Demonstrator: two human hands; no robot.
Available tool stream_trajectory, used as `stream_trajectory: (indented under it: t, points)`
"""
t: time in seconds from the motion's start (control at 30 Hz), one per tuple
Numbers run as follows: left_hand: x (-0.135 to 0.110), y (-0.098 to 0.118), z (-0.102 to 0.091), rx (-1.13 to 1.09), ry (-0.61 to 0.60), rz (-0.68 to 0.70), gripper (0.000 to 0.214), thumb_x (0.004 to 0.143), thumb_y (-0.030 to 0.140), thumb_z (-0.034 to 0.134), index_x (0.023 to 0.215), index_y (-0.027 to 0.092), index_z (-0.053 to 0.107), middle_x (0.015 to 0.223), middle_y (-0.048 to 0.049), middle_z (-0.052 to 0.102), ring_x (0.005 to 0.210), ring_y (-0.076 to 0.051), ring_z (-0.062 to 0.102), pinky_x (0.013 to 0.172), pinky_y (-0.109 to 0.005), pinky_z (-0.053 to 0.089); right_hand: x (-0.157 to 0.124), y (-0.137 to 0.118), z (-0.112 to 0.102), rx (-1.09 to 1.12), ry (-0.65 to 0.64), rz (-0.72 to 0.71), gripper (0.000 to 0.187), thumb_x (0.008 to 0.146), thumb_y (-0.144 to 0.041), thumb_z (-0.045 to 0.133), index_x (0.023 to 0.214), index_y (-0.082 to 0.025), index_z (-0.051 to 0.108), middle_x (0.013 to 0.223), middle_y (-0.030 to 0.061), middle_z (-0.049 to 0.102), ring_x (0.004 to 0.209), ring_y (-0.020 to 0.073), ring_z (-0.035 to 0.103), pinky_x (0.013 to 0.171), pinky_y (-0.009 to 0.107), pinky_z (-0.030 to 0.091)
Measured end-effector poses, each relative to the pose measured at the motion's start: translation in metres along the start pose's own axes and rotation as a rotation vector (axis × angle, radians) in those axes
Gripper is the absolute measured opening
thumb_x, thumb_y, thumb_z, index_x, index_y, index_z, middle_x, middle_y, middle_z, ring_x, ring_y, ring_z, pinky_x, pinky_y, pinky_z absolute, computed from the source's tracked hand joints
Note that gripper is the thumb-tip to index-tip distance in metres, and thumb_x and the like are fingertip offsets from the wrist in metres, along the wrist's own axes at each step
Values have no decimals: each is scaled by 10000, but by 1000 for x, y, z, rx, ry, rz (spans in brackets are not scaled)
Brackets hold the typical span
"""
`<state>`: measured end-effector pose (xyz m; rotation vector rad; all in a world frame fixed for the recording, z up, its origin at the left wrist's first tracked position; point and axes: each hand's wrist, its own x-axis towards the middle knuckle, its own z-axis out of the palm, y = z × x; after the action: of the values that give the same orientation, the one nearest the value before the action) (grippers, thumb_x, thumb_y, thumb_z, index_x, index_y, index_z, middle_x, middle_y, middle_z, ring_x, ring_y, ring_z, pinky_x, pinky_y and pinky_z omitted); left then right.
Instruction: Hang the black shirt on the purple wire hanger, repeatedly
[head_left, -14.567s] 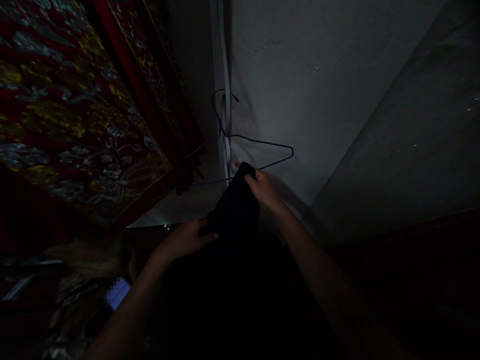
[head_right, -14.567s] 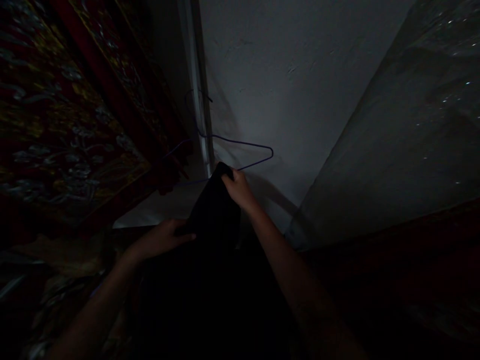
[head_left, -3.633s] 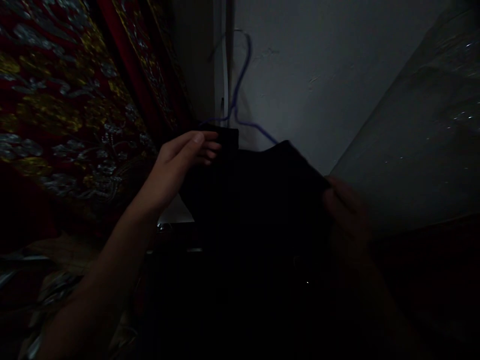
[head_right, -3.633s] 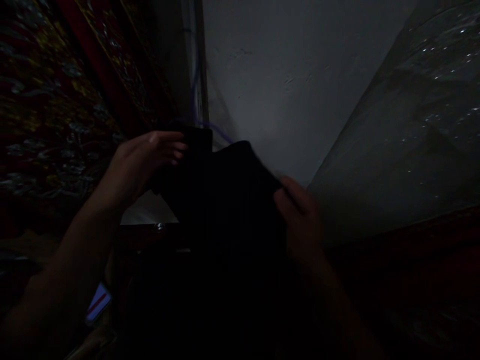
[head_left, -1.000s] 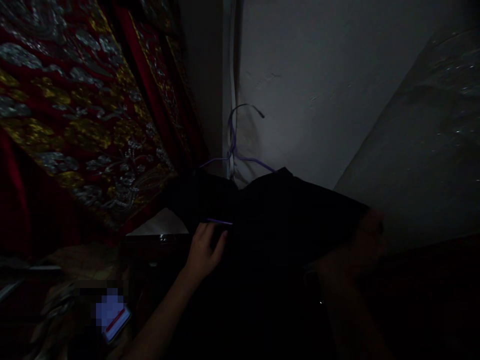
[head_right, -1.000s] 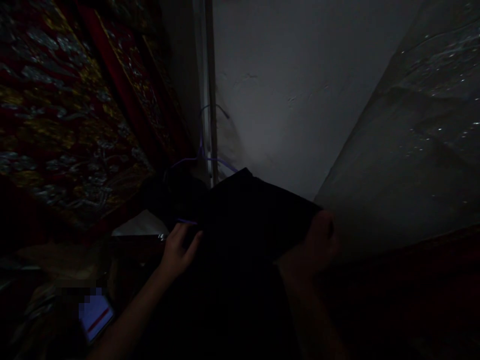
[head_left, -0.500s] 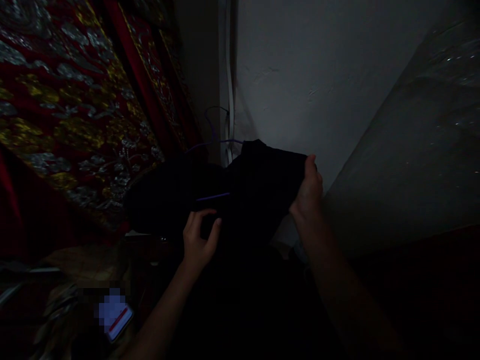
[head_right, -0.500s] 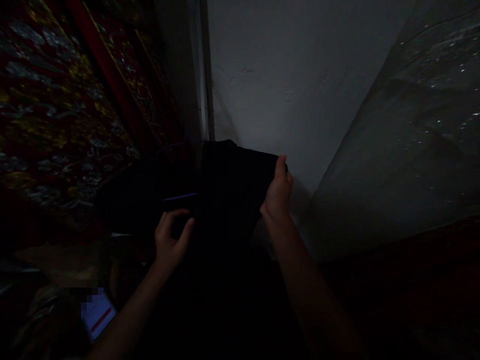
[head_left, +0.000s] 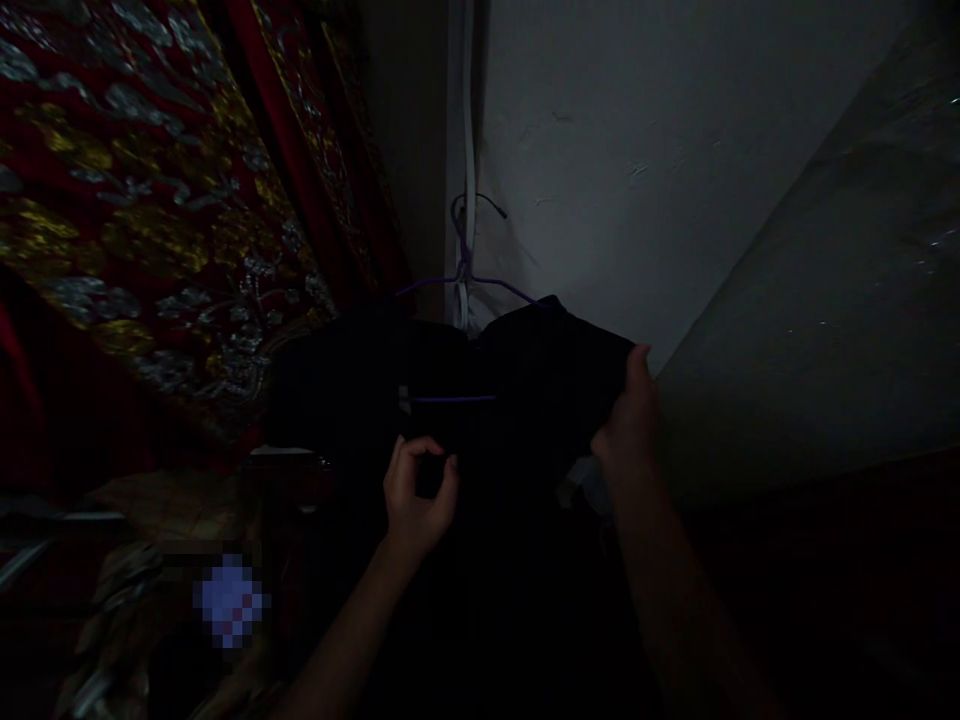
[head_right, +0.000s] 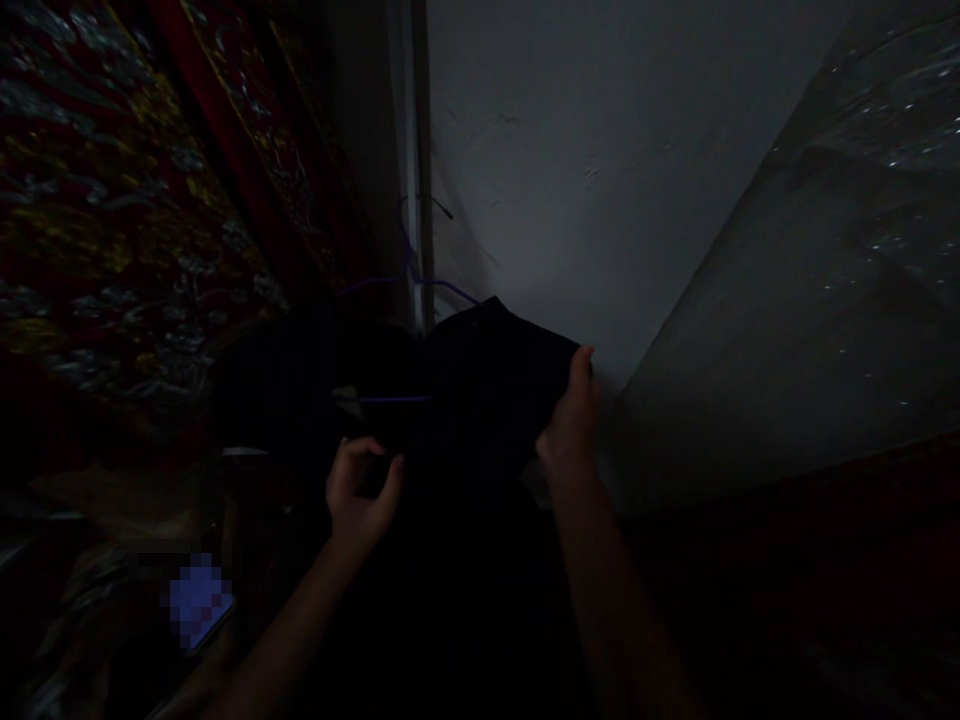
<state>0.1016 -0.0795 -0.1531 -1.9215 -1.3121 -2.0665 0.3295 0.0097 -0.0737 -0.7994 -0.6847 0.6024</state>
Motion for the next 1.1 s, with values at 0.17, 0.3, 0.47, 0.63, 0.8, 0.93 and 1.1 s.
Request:
stream_trajectory:
  t: [0.17, 0.3, 0.47, 0.63, 0.8, 0.93, 1.1]
  points:
    - [-26, -1, 5, -145, -16, -266, 234, 836, 174, 687, 1010, 221, 538, 966, -19, 555, 837, -140, 610, 739, -254, 541, -40, 16, -21, -218, 149, -179, 448, 813, -485, 716, 1155, -215, 610, 1264, 71, 637, 1208, 235, 603, 1083, 454, 455]
    - [-33, 4, 10, -366, -31, -454, 462, 814, 184, 742, 1209, 251, 514, 1113, -58, 574, 915, -136, 624, 791, -251, 561, -108, 27, -42, -359, 220, -98, 239, 869, -403, 666, 1031, -243, 592, 1080, 33, 628, 1053, 204, 603, 966, 357, 474]
    - [-39, 12, 12, -535, -85, -499, 574, 790, 156, 759, 1285, 267, 490, 1184, -83, 615, 941, -139, 679, 821, -263, 586, -159, 34, -32, -412, -727, 319, 290, 961, -490, 555, 841, -227, 579, 806, 8, 598, 785, 184, 592, 747, 292, 473]
    - [-42, 11, 5, -527, -134, -568, 501, 775, 134, 755, 1220, 226, 545, 1053, -68, 682, 946, -159, 717, 820, -269, 605, -150, 38, -28, -589, -873, 254, 382, 966, -507, 548, 728, -221, 459, 671, -35, 489, 657, 142, 494, 620, 263, 367]
    - [-40, 10, 2, -514, -107, -689, 443, 741, 163, 806, 1124, 204, 588, 925, -33, 720, 861, -152, 735, 796, -267, 616, -147, 34, -37, -545, -939, 310, 357, 990, -501, 505, 779, -213, 501, 665, -36, 516, 627, 129, 501, 597, 250, 369]
    - [-39, 9, -2, -495, -184, -736, 420, 751, 213, 825, 1110, 194, 607, 868, -37, 756, 839, -175, 754, 790, -291, 622, -143, 29, -36, -457, -902, 340, 361, 948, -471, 553, 710, -201, 524, 630, -32, 490, 603, 118, 463, 581, 244, 345]
    - [-47, 7, -1, -457, -234, -753, 311, 825, 259, 757, 1096, 191, 621, 841, -48, 775, 810, -195, 767, 782, -326, 623, -132, 28, -28, -312, -759, 569, 371, 824, -480, 621, 608, -200, 508, 517, -62, 374, 472, 86, 305, 478, 245, 228]
